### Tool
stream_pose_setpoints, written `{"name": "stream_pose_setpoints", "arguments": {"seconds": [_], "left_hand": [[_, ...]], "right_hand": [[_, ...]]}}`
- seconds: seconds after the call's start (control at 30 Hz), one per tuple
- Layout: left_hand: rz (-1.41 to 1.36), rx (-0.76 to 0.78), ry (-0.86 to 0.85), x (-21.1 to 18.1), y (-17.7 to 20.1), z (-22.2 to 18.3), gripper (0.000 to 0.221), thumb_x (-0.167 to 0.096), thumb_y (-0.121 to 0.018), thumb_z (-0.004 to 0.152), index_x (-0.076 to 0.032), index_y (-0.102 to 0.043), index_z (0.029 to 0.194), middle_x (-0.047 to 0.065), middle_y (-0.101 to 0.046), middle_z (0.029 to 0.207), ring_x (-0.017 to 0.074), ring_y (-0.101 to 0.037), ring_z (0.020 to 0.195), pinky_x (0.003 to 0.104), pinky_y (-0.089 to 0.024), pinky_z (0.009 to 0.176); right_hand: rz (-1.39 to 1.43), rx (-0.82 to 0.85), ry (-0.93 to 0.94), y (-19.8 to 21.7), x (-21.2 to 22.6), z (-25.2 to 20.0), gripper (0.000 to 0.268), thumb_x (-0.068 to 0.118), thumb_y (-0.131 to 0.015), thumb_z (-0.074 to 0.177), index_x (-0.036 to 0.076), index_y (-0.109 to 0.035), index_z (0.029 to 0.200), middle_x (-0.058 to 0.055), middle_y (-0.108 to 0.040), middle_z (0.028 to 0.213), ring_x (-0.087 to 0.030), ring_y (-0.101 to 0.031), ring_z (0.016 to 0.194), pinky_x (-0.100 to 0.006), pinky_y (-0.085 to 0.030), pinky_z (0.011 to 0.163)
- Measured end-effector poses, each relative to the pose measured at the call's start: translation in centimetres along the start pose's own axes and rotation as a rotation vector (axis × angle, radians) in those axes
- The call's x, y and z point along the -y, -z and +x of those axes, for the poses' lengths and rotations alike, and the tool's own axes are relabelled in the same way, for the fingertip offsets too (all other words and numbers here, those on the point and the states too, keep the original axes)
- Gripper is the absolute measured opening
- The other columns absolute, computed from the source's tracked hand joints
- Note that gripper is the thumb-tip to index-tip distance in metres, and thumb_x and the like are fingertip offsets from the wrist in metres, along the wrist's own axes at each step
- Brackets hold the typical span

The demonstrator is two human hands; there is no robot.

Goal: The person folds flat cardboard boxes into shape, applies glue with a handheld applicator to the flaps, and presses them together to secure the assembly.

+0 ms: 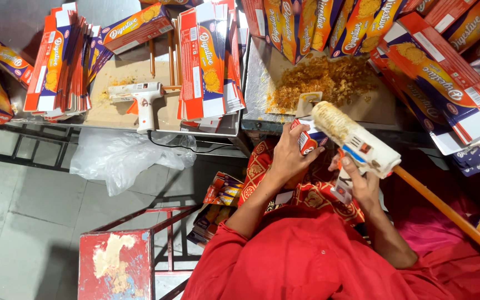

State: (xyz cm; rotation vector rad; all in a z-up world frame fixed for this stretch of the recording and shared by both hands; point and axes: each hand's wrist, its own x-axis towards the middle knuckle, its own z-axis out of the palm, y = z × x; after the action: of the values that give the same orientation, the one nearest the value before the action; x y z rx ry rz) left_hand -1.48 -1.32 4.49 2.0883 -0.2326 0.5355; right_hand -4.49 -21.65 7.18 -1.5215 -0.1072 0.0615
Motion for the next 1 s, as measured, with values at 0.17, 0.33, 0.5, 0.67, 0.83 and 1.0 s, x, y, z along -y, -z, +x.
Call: {"name": "stream_pose_setpoints", "arguments": {"seconds": [0.17,0.33,0.5,0.67,0.83,1.0], "left_hand": [[-0.004,-0.002,0.014,0.4,0.2,0.0,0.074,-0.037,-0.086,0.082,-0.012,-0.042,0.136,0.022,-0.053,0.125,0.0420,-0.066,0.104,0.047,-0.058,0.082],[-0.039,-0.053,0.006,1.2,1.3,0.0,0.074,-0.043,-0.083,0.082,-0.013,-0.040,0.135,0.020,-0.054,0.124,0.0421,-0.065,0.104,0.048,-0.057,0.081],[-0.186,0.042,0.068,1.6,1.5,-0.1,0.051,-0.037,-0.068,0.099,-0.015,-0.043,0.137,0.019,-0.055,0.128,0.0407,-0.066,0.110,0.046,-0.056,0.092],[-0.206,0.133,0.034,2.1,1.1,-0.4,0.049,-0.033,-0.067,0.099,-0.015,-0.041,0.137,0.023,-0.048,0.138,0.0456,-0.062,0.118,0.046,-0.052,0.100],[-0.256,0.095,-0.093,3.4,0.5,-0.7,0.048,-0.031,-0.066,0.098,-0.014,-0.039,0.134,0.030,-0.031,0.160,0.0507,-0.053,0.136,0.047,-0.050,0.111],[-0.341,0.039,-0.245,4.7,-1.0,-0.7,0.053,-0.020,-0.073,0.097,-0.016,-0.033,0.132,0.022,-0.043,0.150,0.0418,-0.052,0.137,0.047,-0.046,0.113]], "right_hand": [[-0.004,-0.064,-0.065,0.3,0.2,1.1,0.038,0.025,-0.064,0.102,-0.006,-0.060,0.124,-0.013,-0.068,0.095,-0.021,-0.068,0.081,-0.034,-0.060,0.071],[0.153,-0.136,-0.127,2.3,-1.5,4.0,0.043,0.037,-0.059,0.107,-0.005,-0.059,0.120,-0.014,-0.067,0.094,-0.024,-0.071,0.079,-0.034,-0.061,0.067],[0.422,0.053,-0.295,5.5,-5.0,10.4,0.070,0.063,-0.038,0.106,0.000,-0.062,0.122,-0.015,-0.073,0.097,-0.027,-0.076,0.086,-0.033,-0.061,0.068],[-0.962,-0.157,-0.366,8.6,-5.2,16.1,0.081,0.069,-0.050,0.111,-0.008,-0.073,0.115,-0.030,-0.076,0.101,-0.038,-0.073,0.095,-0.053,-0.058,0.090],[-0.643,0.040,0.102,6.0,-2.4,12.0,0.062,0.038,-0.074,0.098,0.004,-0.054,0.147,-0.020,-0.064,0.139,-0.034,-0.059,0.129,-0.047,-0.045,0.111],[-0.209,0.329,0.223,0.6,-1.7,7.9,0.071,0.024,-0.085,0.078,0.014,-0.052,0.140,-0.009,-0.055,0.146,-0.025,-0.051,0.139,-0.041,-0.041,0.116]]}}
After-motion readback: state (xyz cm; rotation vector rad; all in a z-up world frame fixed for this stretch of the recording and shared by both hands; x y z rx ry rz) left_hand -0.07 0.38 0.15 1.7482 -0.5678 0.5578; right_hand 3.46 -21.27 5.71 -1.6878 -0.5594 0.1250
